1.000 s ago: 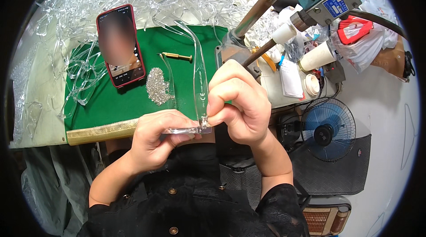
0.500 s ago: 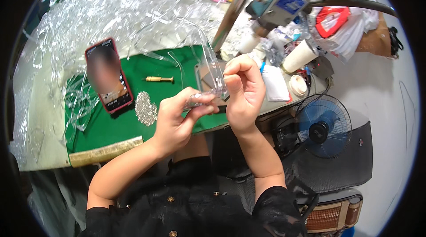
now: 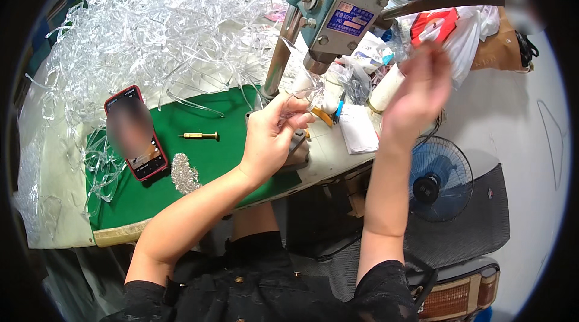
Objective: The person assembles eyeglasses by inserting small metal screws into the frame hinges using their fingers. They repeatedly pick up frames, insert screws, and place the finished units aside on a green work surface.
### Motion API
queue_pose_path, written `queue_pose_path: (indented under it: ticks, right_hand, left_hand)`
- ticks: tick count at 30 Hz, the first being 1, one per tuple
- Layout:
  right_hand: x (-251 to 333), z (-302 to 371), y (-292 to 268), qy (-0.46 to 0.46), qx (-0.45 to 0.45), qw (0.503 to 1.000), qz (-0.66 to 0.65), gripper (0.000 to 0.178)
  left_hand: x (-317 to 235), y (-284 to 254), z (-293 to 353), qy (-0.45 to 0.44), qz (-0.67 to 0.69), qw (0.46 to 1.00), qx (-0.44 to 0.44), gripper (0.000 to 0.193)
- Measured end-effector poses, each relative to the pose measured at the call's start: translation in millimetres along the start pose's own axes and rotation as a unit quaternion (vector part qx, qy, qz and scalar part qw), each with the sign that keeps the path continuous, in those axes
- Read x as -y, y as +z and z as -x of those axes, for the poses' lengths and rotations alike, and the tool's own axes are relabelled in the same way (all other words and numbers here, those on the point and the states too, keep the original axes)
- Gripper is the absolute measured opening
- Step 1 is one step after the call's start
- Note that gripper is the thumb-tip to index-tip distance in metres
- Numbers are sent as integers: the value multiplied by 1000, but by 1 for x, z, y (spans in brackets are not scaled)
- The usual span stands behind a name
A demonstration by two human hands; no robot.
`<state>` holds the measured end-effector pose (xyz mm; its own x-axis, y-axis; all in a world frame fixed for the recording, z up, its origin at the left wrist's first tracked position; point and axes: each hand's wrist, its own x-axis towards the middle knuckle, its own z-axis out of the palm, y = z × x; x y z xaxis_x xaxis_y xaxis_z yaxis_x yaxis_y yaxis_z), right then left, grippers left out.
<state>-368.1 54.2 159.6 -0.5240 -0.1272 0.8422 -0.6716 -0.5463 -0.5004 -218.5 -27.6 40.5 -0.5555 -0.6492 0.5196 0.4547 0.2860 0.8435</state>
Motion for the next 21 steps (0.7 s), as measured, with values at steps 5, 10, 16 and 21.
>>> queue_pose_path:
  ticks: [5, 10, 16, 21]
  right_hand:
    - [43, -79, 8, 34, 179, 955, -234, 40]
    - [3, -2, 1, -109, 139, 938, -297, 22]
    - [29, -42, -2, -33, 127, 968, -212, 20]
    - [36, -6, 6, -26, 71, 991, 106, 41]
  left_hand:
    - [4, 5, -2, -11, 14, 1000, -11, 14]
    - [-1, 3, -2, -33, 34, 998, -35, 14]
    - [-7, -11, 0, 35, -66, 996, -41, 17]
    - [-56, -60, 60, 40, -138, 987, 68, 44]
